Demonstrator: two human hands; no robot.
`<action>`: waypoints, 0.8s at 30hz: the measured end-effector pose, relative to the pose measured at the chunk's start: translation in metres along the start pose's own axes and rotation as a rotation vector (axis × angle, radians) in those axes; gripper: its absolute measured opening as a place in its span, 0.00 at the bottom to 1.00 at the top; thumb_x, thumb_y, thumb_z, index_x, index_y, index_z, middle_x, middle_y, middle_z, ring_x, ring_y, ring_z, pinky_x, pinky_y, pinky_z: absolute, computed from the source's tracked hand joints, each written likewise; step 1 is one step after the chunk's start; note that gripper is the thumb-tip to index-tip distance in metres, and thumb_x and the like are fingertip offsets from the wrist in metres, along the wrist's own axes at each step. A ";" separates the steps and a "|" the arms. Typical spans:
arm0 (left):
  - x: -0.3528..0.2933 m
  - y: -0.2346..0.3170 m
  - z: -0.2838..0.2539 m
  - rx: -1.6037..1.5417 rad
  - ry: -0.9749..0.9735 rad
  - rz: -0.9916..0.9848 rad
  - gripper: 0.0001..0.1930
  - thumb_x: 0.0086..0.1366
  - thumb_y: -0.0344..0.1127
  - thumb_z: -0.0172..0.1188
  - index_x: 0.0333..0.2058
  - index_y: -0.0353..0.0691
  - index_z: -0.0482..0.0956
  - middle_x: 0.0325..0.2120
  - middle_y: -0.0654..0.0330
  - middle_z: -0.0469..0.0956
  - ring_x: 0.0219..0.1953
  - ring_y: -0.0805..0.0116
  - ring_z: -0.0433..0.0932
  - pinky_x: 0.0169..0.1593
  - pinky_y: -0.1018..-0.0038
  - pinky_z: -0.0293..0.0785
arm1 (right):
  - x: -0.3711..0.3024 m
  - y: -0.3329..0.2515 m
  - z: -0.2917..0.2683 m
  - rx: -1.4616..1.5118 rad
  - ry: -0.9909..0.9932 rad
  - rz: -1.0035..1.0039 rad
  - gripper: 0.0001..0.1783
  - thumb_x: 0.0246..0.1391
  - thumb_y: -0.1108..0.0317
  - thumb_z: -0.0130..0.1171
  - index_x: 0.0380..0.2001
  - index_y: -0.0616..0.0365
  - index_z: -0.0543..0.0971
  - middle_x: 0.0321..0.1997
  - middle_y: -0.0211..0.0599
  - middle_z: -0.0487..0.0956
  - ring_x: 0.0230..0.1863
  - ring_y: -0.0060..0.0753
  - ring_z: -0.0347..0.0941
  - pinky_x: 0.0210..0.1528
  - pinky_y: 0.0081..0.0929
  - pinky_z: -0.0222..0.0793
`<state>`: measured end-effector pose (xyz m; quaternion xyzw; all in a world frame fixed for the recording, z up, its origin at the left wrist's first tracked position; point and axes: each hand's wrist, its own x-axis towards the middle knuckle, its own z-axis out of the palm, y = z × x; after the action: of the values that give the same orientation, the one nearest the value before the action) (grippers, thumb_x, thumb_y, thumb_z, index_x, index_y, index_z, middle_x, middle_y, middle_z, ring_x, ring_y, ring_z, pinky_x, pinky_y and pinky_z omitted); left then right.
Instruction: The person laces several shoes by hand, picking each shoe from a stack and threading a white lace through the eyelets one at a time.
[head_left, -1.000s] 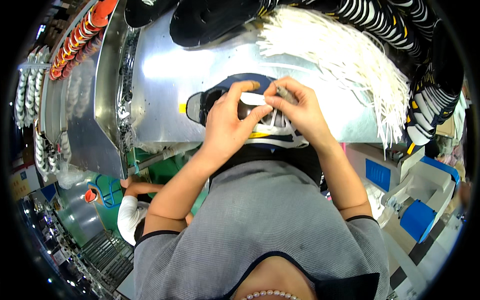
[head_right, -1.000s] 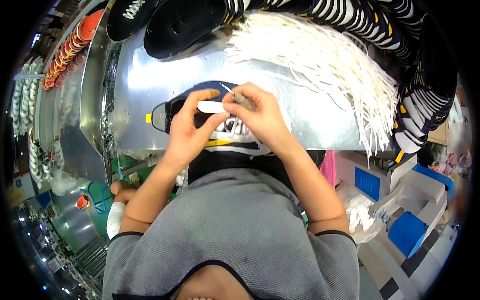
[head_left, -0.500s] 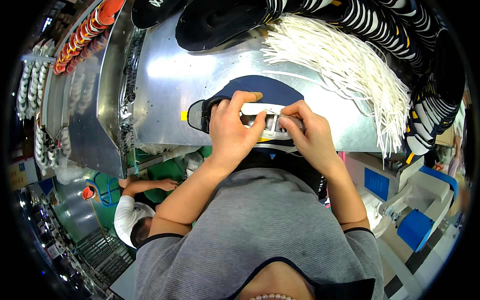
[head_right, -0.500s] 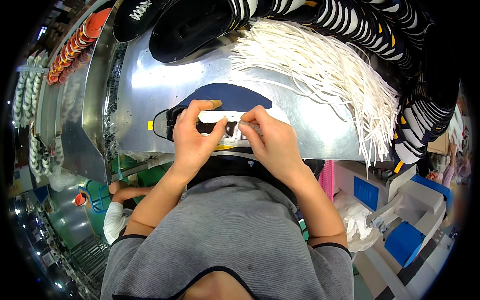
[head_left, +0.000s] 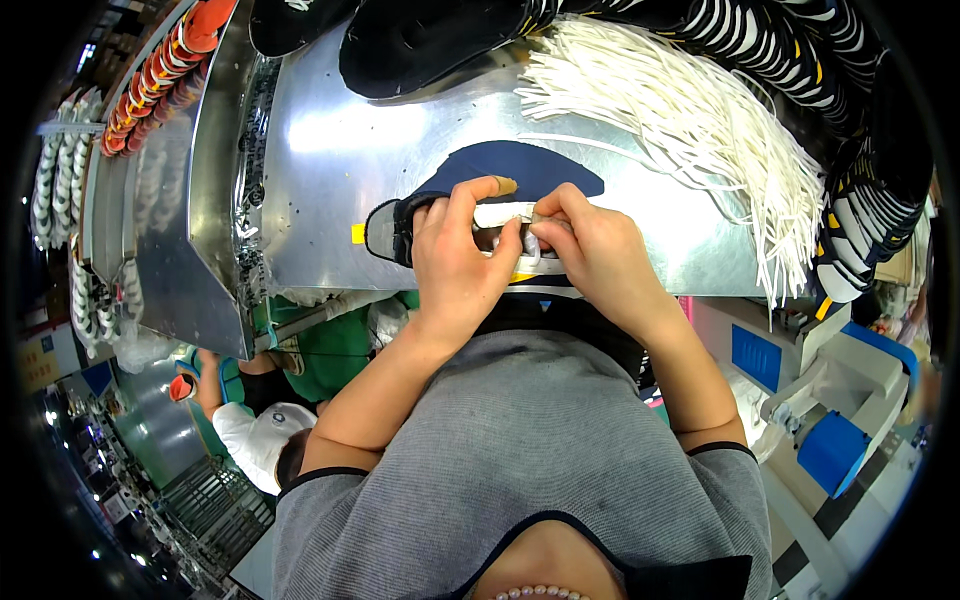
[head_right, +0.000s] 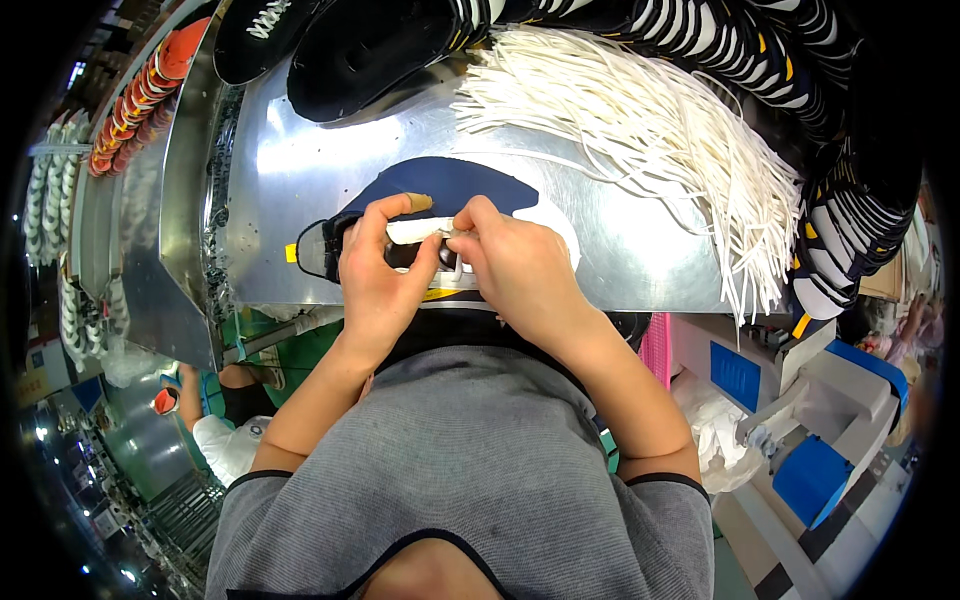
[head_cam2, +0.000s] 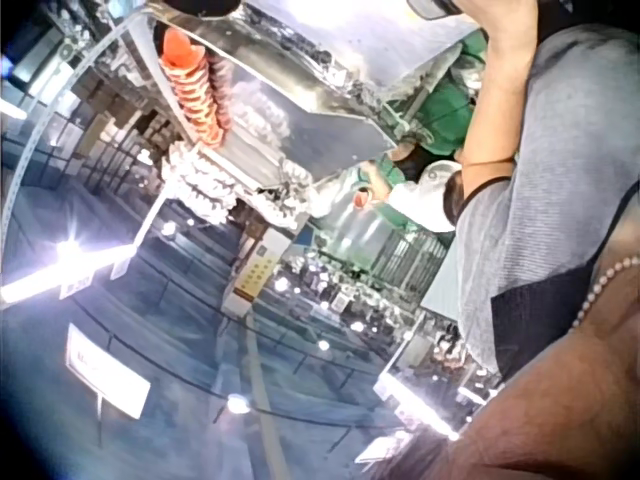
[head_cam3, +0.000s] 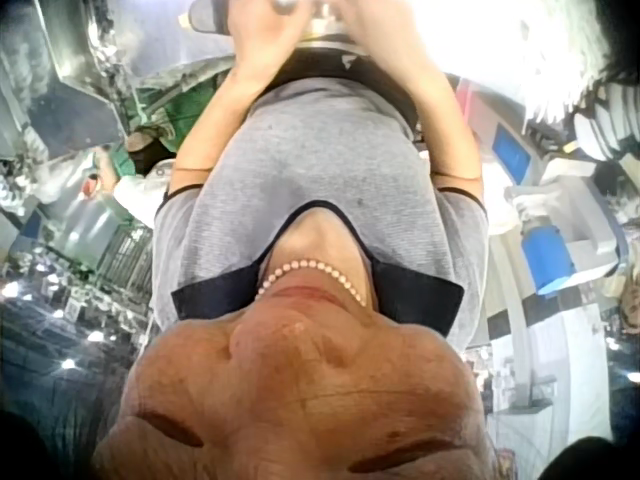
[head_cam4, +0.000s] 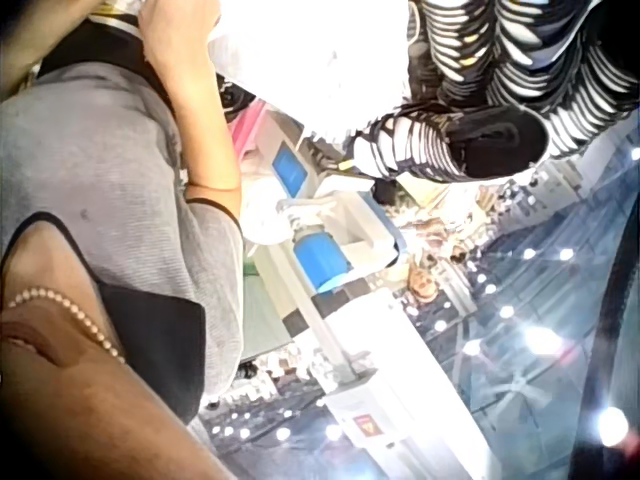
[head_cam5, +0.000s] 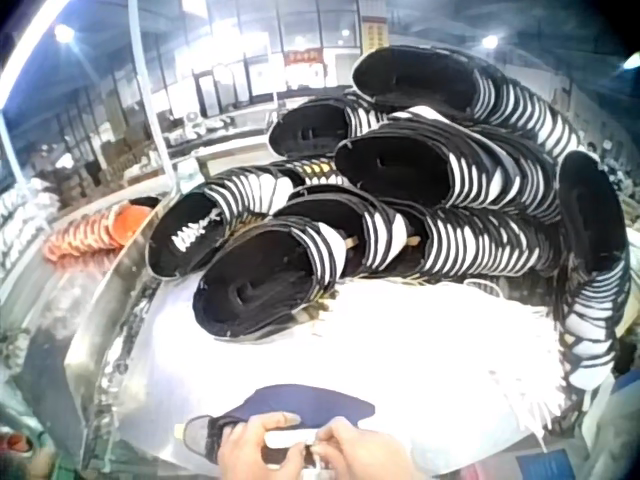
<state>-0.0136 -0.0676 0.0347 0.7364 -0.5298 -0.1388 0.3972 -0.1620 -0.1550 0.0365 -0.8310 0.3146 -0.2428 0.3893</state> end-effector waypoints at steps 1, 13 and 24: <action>0.000 -0.001 0.000 -0.001 -0.003 -0.004 0.18 0.56 0.26 0.67 0.46 0.39 0.77 0.42 0.60 0.82 0.42 0.62 0.75 0.47 0.70 0.71 | -0.002 0.000 -0.002 0.001 -0.003 0.004 0.08 0.58 0.68 0.61 0.35 0.59 0.74 0.25 0.41 0.80 0.26 0.46 0.79 0.28 0.37 0.71; 0.003 0.000 0.000 0.025 -0.002 -0.060 0.17 0.57 0.26 0.66 0.46 0.37 0.76 0.43 0.58 0.81 0.45 0.63 0.77 0.50 0.68 0.72 | -0.010 -0.005 -0.010 0.064 0.008 0.078 0.05 0.60 0.70 0.58 0.35 0.59 0.73 0.25 0.41 0.81 0.22 0.42 0.78 0.26 0.35 0.71; -0.007 0.001 -0.005 0.050 -0.097 0.166 0.19 0.56 0.24 0.62 0.48 0.40 0.77 0.40 0.57 0.81 0.38 0.56 0.75 0.46 0.65 0.68 | 0.004 -0.001 0.027 -0.208 0.017 0.016 0.08 0.59 0.68 0.58 0.35 0.60 0.72 0.22 0.44 0.79 0.22 0.49 0.77 0.24 0.40 0.70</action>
<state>-0.0146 -0.0591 0.0371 0.6918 -0.6111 -0.1276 0.3628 -0.1410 -0.1442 0.0222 -0.8624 0.3479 -0.2127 0.3000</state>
